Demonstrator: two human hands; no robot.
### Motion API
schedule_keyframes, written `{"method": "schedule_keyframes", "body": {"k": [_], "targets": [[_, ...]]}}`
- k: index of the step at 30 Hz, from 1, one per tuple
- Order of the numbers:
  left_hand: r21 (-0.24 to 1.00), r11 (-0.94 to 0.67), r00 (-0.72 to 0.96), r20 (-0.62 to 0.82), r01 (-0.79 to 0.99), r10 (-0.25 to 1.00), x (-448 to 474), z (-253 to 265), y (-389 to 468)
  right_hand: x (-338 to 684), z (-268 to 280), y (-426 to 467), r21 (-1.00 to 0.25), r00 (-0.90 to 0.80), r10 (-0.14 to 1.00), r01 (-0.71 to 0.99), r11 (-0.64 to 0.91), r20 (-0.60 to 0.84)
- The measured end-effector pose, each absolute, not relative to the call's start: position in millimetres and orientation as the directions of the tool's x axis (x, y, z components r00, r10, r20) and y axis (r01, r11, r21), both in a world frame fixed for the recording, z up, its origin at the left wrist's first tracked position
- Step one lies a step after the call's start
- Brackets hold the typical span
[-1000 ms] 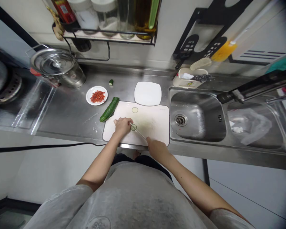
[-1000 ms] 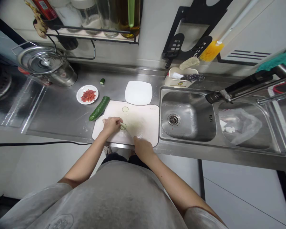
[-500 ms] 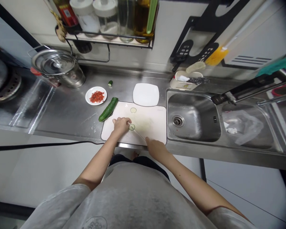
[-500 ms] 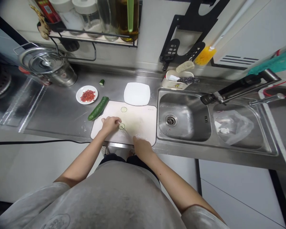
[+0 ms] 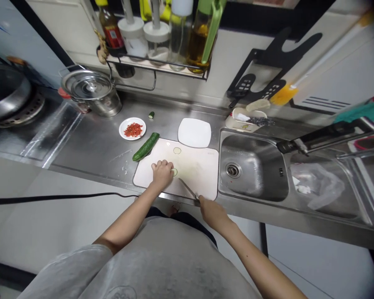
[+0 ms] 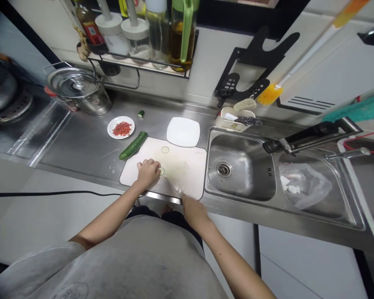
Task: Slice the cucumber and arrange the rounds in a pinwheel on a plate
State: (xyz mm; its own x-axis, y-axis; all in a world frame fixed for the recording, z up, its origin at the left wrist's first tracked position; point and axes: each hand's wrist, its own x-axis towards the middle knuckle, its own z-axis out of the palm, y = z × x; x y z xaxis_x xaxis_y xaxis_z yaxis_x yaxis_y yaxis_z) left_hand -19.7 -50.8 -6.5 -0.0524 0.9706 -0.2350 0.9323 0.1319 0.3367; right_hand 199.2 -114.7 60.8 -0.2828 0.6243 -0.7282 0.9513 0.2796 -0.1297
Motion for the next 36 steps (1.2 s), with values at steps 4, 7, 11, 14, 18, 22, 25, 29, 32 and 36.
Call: {"method": "schedule_keyframes", "body": {"k": [4, 7, 11, 14, 18, 22, 25, 29, 32, 36], "targets": [[0.37, 0.151, -0.071, -0.223, 0.917, 0.972, -12, -6, -55, 203, 57, -116, -0.175, -0.305, 0.629, 0.949, 0.262, -0.714], [0.408, 0.169, -0.075, -0.236, 0.897, 0.969, -9, -1, -57, 204, 57, -115, -0.19, -0.317, 0.621, 0.946, 0.264, -0.717], [0.501, 0.208, -0.081, -0.264, 0.84, 0.961, -9, 6, -67, 207, 55, -112, -0.192, -0.317, 0.625, 0.946, 0.261, -0.714], [0.56, 0.284, -0.123, -0.307, 0.778, 0.944, -19, 11, -77, 208, 54, -110, -0.211, -0.32, 0.622, 0.946, 0.244, -0.714], [0.55, 0.394, -0.263, -0.303, 0.736, 0.916, -46, 9, -82, 208, 53, -108, -0.237, -0.326, 0.609, 0.945, 0.224, -0.724], [0.514, 0.461, -0.369, -0.277, 0.723, 0.887, -70, 3, -78, 208, 52, -105, -0.248, -0.329, 0.604, 0.944, 0.216, -0.726], [0.5, 0.464, -0.383, -0.261, 0.732, 0.886, -77, -2, -73, 208, 49, -103, -0.255, -0.341, 0.605, 0.94, 0.226, -0.719], [0.463, 0.457, -0.382, -0.251, 0.759, 0.889, -77, -7, -69, 208, 48, -101, -0.257, -0.341, 0.605, 0.94, 0.223, -0.72], [0.437, 0.452, -0.386, -0.236, 0.777, 0.892, -77, -10, -69, 207, 50, -102, -0.239, -0.319, 0.601, 0.948, 0.211, -0.733], [0.421, 0.464, -0.405, -0.227, 0.78, 0.886, -76, -8, -70, 206, 52, -104, -0.235, -0.307, 0.608, 0.952, 0.197, -0.732]]}}
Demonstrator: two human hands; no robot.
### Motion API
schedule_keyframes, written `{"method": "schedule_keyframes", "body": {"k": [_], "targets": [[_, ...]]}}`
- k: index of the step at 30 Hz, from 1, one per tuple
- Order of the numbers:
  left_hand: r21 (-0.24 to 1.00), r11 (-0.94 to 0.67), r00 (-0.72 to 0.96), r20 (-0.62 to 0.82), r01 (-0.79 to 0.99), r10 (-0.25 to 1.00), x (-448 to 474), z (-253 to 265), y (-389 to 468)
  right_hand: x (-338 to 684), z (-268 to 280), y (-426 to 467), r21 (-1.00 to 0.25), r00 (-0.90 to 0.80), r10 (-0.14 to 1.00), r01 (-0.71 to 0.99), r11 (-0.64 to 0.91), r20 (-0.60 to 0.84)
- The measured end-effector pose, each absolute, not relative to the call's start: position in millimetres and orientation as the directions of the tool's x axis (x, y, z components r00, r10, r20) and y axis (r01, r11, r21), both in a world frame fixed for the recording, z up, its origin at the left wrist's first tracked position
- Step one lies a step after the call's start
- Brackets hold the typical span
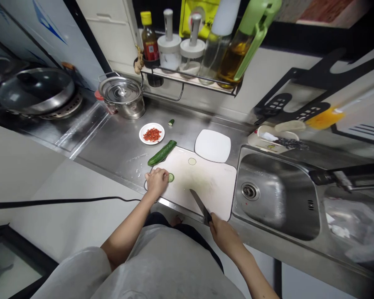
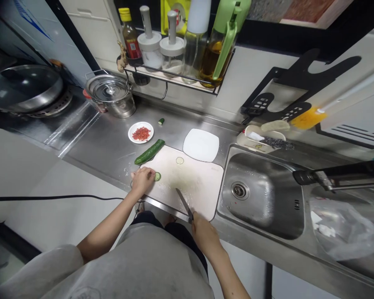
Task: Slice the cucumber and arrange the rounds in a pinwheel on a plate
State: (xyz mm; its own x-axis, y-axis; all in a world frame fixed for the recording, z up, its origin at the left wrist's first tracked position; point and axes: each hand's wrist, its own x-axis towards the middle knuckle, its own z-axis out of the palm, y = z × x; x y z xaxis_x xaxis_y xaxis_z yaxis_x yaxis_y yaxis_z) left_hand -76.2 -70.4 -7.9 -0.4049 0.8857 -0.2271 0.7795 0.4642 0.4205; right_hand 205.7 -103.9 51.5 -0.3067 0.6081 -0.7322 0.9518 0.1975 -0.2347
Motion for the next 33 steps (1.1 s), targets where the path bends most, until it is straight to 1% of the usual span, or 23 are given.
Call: {"method": "schedule_keyframes", "body": {"k": [4, 6, 8, 14, 19, 27, 33], "targets": [[0.466, 0.437, -0.381, -0.215, 0.769, 0.899, -67, -2, -64, 207, 52, -106, -0.268, -0.321, 0.618, 0.946, 0.18, -0.718], [0.506, 0.387, -0.329, -0.204, 0.771, 0.922, -56, 0, -53, 209, 52, -108, -0.301, -0.332, 0.628, 0.94, 0.16, -0.704], [0.521, 0.338, -0.273, -0.2, 0.784, 0.941, -43, -1, -38, 213, 50, -108, -0.333, -0.335, 0.65, 0.934, 0.131, -0.683], [0.424, 0.296, -0.216, -0.228, 0.856, 0.95, -17, -12, 17, 227, 39, -109, -0.362, -0.288, 0.755, 0.929, 0.072, -0.59], [0.396, 0.267, -0.18, -0.242, 0.879, 0.953, -14, -18, 39, 230, 35, -107, -0.349, -0.245, 0.788, 0.936, 0.04, -0.565], [0.505, 0.285, -0.151, -0.289, 0.815, 0.945, -12, -14, 42, 230, 35, -106, -0.351, -0.221, 0.797, 0.936, 0.011, -0.563], [0.602, 0.3, -0.104, -0.339, 0.74, 0.935, -13, -2, 18, 226, 42, -105, -0.306, -0.198, 0.791, 0.952, 0.014, -0.58]]}}
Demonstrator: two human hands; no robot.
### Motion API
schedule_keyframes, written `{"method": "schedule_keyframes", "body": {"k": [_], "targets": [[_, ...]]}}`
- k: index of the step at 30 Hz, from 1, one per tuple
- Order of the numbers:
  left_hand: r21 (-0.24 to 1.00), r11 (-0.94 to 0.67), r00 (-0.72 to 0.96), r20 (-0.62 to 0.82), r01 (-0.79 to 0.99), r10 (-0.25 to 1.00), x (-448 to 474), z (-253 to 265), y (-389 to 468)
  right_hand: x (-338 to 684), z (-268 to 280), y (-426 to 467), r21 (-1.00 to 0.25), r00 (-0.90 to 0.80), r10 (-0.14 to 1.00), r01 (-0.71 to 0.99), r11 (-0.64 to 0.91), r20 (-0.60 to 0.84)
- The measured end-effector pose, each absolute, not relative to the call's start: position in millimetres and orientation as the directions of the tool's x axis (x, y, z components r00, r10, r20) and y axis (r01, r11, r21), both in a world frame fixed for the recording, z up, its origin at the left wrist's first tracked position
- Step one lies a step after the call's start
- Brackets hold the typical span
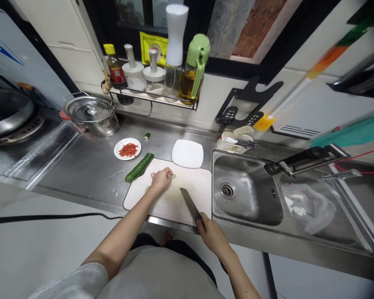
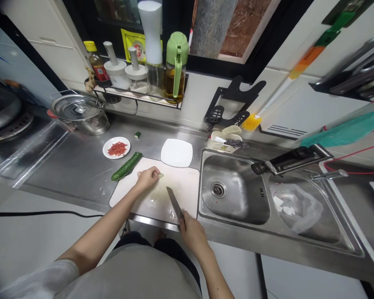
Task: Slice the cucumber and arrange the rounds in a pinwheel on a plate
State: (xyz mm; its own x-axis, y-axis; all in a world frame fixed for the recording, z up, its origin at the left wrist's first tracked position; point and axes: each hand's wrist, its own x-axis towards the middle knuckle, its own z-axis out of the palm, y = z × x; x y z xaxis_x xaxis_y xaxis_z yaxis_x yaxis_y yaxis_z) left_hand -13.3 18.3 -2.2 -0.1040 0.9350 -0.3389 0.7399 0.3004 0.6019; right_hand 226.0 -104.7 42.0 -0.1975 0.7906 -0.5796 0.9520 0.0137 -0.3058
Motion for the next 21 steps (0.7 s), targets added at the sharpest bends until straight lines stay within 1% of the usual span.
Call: {"method": "schedule_keyframes", "body": {"k": [5, 9, 13, 16, 18, 21], "targets": [[0.624, 0.304, -0.016, -0.423, 0.72, 0.906, -15, 7, -15, 223, 45, -105, -0.295, -0.189, 0.782, 0.955, 0.007, -0.594], [0.559, 0.281, -0.007, -0.442, 0.78, 0.897, -18, 11, -34, 219, 44, -108, -0.329, -0.196, 0.784, 0.944, -0.011, -0.59], [0.488, 0.243, -0.023, -0.414, 0.839, 0.91, -24, 8, -42, 210, 45, -112, -0.322, -0.219, 0.785, 0.946, 0.026, -0.58], [0.431, 0.189, -0.028, -0.353, 0.882, 0.935, -28, 3, -43, 200, 46, -114, -0.288, -0.244, 0.778, 0.954, 0.085, -0.579], [0.409, 0.164, -0.03, -0.316, 0.898, 0.948, -30, 0, -42, 192, 47, -115, -0.264, -0.257, 0.768, 0.957, 0.119, -0.586], [0.398, 0.162, -0.036, -0.306, 0.903, 0.951, -33, -4, -40, 183, 49, -114, -0.229, -0.262, 0.759, 0.961, 0.152, -0.596]]}}
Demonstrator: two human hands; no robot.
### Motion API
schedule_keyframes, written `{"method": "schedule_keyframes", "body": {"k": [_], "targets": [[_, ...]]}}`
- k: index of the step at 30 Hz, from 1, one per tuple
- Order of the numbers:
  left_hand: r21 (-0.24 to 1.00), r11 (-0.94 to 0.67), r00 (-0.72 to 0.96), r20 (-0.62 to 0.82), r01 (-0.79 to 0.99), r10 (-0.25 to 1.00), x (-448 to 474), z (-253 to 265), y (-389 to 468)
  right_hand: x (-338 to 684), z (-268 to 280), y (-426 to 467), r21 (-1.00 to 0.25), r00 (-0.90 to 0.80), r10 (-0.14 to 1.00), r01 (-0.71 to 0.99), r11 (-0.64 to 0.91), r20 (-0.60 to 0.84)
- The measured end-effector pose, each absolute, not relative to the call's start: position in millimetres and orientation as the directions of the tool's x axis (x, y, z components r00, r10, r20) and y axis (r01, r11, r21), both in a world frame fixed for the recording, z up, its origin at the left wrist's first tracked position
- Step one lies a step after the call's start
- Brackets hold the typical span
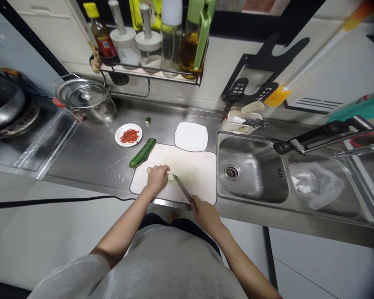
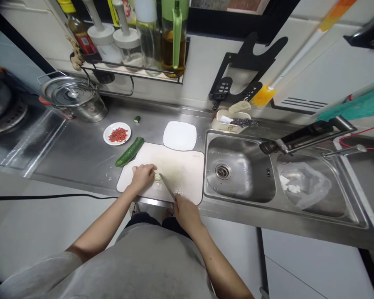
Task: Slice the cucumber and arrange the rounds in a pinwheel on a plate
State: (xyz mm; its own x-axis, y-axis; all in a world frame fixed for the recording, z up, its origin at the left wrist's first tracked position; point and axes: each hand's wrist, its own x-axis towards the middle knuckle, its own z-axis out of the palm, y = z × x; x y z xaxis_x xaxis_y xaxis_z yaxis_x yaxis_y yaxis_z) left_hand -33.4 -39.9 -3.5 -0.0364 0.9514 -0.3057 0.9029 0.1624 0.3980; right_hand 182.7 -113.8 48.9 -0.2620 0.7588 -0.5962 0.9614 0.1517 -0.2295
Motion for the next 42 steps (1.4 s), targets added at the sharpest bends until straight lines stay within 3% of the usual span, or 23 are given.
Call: {"method": "schedule_keyframes", "body": {"k": [42], "targets": [[0.443, 0.211, -0.05, -0.347, 0.872, 0.936, -36, -10, -31, 160, 49, -103, -0.139, -0.296, 0.721, 0.953, 0.27, -0.627]]}}
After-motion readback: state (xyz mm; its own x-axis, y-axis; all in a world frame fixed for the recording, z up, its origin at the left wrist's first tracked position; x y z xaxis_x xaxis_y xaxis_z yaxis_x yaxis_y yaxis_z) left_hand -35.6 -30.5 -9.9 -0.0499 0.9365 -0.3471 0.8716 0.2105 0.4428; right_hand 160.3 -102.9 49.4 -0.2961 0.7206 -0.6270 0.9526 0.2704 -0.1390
